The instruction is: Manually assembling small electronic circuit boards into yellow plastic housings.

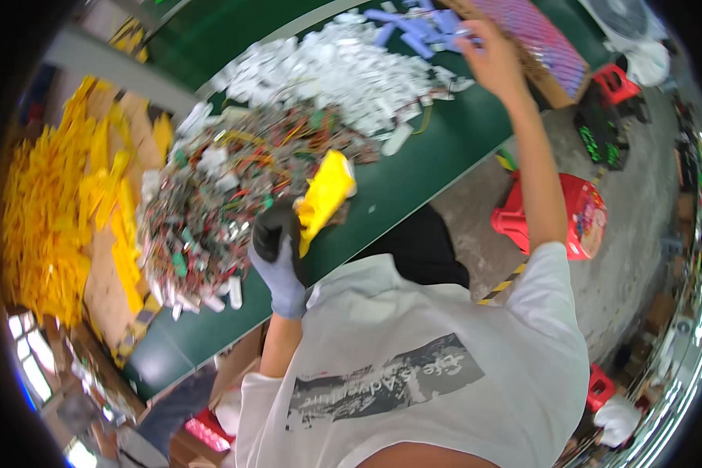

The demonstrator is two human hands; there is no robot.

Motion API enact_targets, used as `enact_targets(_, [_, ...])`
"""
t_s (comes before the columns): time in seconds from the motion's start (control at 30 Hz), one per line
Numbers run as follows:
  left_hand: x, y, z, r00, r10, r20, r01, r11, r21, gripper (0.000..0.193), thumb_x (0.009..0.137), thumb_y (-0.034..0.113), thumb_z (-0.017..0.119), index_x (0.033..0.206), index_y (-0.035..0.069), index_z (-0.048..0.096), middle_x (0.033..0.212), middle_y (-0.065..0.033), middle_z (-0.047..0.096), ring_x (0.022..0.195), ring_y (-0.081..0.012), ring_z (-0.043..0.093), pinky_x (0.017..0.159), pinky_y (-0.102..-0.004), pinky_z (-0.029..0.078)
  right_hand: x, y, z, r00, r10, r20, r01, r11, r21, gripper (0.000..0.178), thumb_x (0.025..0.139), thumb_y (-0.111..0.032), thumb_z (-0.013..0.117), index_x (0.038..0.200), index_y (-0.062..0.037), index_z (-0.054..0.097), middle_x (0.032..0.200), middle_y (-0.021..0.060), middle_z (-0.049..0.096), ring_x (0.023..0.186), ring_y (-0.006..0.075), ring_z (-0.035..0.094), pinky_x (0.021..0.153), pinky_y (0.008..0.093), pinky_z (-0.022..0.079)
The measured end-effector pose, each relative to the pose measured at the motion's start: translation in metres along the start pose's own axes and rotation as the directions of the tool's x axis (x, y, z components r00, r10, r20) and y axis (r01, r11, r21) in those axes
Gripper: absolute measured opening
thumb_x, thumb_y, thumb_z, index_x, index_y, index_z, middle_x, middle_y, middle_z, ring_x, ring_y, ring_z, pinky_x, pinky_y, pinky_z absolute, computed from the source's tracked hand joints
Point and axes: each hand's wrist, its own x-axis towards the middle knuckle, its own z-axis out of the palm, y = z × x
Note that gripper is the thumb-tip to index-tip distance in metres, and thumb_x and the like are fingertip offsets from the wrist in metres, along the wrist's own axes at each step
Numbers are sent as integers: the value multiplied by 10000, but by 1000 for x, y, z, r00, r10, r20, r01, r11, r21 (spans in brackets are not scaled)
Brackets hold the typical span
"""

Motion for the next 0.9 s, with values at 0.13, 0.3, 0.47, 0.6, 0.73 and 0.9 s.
enact_targets(0.13, [15, 10, -9, 982, -176, 75, 189, 841, -507, 321, 987, 237, 443, 1200, 11, 519, 1122, -124, 590, 980, -250, 594, 866, -376, 473, -41, -36, -2, 942, 253, -220, -80, 807, 585, 276, 920, -144, 610, 1136, 13, 539, 1026, 108, 625, 931, 172, 604, 787, 290, 489])
enact_targets(0.3, [12, 24, -5, 971, -233, 57, 226, 809, -542, 296, 958, 194, 470, 1181, 4, 516, 1134, -134, 596, 990, -260, 587, 888, -379, 464, -119, -120, 13, 953, 257, 158, -231, 285, 930, 275, 910, -168, 598, 1126, -11, 534, 970, 91, 614, 896, 170, 600, 807, 308, 486])
enact_targets(0.47, [-10, 33, 15, 950, 262, 171, -298, 924, 239, 172, 735, -64, 646, 889, 0, 601, 1012, -118, 651, 857, -191, 601, 803, -276, 449, -152, -160, 18, 890, 254, 378, -406, 69, 911, 321, 810, 9, 666, 1102, -11, 534, 1005, 123, 627, 970, 204, 626, 853, 333, 497])
enact_targets(0.6, [-25, 19, 26, 883, 305, 356, -460, 711, 533, 259, 680, -48, 672, 901, 65, 600, 1018, -129, 645, 861, -298, 604, 789, -357, 459, -169, -138, 25, 883, 307, 354, -386, 48, 921, 338, 808, 0, 676, 1112, -13, 527, 990, 142, 641, 922, 191, 638, 802, 300, 517])
enact_targets(0.73, [-21, -8, 25, 803, 277, 528, -589, 507, 629, 260, 702, 19, 692, 927, 90, 584, 1049, -101, 637, 905, -303, 587, 809, -405, 436, -172, -124, 18, 858, 446, 254, -290, 14, 957, 282, 804, 10, 681, 1040, -28, 530, 963, 164, 663, 839, 164, 647, 700, 247, 529])
enact_targets(0.9, [-16, -13, 25, 787, 303, 538, -607, 540, 583, 233, 722, 52, 696, 925, 90, 586, 1059, -90, 630, 954, -299, 578, 843, -411, 425, -166, -150, 20, 912, 280, 299, -336, 92, 937, 280, 783, 12, 713, 1010, -20, 554, 959, 141, 671, 861, 172, 648, 731, 267, 527])
